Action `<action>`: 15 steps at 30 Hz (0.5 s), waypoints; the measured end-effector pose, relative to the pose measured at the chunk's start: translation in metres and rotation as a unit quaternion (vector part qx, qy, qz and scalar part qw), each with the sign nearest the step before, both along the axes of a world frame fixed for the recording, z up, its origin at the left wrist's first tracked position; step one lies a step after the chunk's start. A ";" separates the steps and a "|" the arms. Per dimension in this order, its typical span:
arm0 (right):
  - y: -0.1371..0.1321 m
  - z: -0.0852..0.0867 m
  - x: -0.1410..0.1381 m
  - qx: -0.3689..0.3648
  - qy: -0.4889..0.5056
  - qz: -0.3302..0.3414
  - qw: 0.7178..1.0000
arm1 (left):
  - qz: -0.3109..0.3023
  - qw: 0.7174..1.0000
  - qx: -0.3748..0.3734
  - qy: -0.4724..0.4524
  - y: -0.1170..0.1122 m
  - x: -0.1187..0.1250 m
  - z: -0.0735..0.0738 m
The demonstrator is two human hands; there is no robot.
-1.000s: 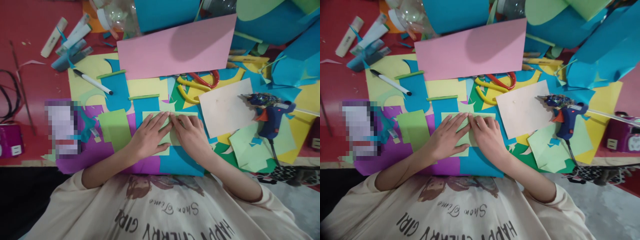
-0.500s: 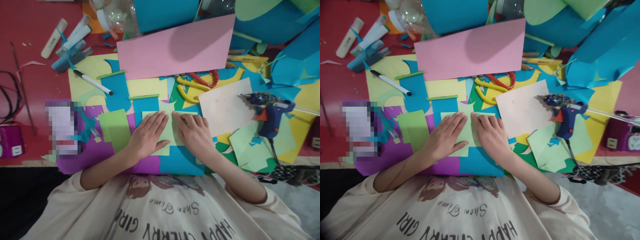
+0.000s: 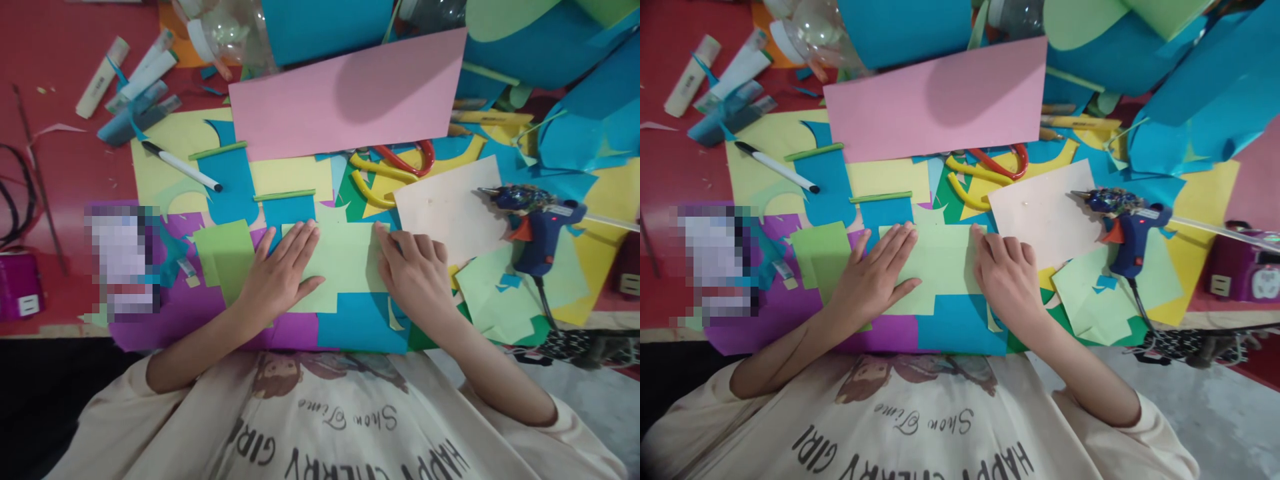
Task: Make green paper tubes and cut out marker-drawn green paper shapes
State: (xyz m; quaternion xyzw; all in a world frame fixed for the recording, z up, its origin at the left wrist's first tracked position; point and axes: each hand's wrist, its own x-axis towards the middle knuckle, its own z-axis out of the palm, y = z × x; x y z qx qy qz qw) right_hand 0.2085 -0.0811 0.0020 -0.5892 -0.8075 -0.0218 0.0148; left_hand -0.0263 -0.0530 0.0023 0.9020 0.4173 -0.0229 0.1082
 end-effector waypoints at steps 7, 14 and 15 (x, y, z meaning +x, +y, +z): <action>-0.001 -0.001 0.003 0.019 -0.007 0.007 1.000 | 0.030 0.999 0.026 0.016 -0.003 -0.016 0.003; -0.003 -0.005 0.006 0.033 -0.004 0.000 0.999 | 0.047 0.998 0.044 0.014 -0.007 -0.015 -0.001; -0.003 -0.005 0.006 0.036 -0.005 0.002 0.999 | 0.049 0.998 0.048 0.008 -0.007 -0.016 -0.002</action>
